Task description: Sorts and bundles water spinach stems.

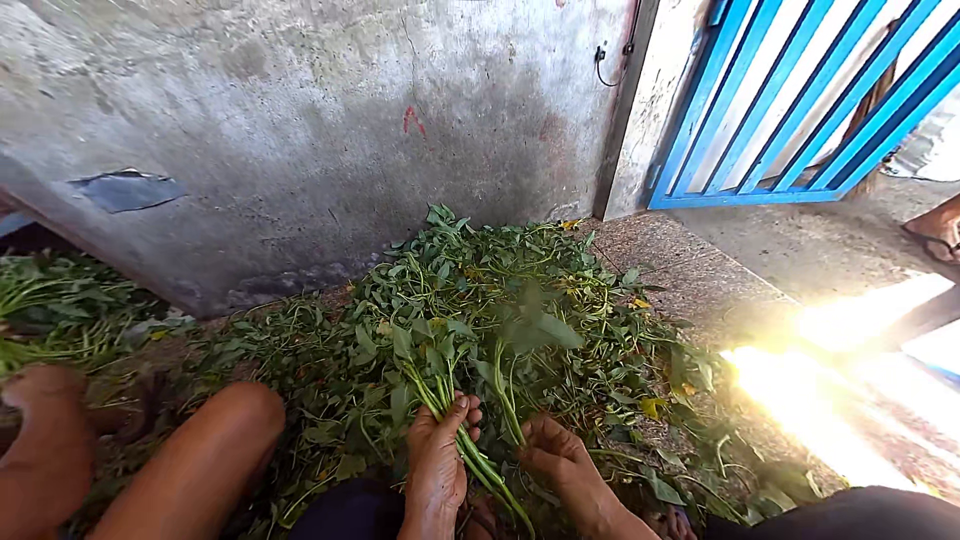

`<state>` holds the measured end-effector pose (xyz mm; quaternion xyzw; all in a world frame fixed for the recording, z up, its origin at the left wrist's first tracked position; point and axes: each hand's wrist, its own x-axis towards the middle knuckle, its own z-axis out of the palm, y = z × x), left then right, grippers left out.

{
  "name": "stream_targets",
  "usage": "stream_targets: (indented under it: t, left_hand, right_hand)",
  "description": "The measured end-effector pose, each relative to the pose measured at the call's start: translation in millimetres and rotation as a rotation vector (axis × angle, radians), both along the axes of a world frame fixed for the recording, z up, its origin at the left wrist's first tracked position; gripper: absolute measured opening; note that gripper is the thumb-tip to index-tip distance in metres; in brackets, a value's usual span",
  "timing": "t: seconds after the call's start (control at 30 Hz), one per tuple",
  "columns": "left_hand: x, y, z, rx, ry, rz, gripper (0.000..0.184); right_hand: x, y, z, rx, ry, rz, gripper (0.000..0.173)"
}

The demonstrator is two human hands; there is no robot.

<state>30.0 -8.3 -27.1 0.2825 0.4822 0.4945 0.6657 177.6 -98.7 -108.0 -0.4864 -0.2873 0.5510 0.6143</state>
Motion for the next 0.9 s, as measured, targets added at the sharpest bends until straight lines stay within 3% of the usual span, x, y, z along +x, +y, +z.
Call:
stream_targets:
  t: [0.27, 0.47, 0.57, 0.73, 0.9]
  left_hand:
    - [0.5, -3.4, -2.2, 0.142, -0.010, -0.073, 0.018]
    - [-7.3, -0.8, 1.5, 0.177, -0.048, -0.142, 0.016]
    - [-10.0, 0.7, 3.2, 0.121, -0.099, -0.139, 0.017]
    - [-13.9, -0.8, 7.3, 0.039, -0.220, -0.224, 0.018]
    - [-15.8, -4.4, 10.7, -0.047, -0.233, -0.316, 0.010]
  right_hand:
    - [-17.5, -11.0, 10.6, 0.159, -0.280, 0.076, 0.018]
    - [-16.8, -13.4, 16.4, 0.123, -0.250, 0.120, 0.028]
    - [-9.5, -15.2, 24.0, 0.104, -0.129, 0.241, 0.035]
    - [7.6, -17.5, 30.7, 0.060, 0.302, 0.528, 0.045]
    - [14.0, -18.7, 30.6, -0.037, 0.395, 0.708, 0.031]
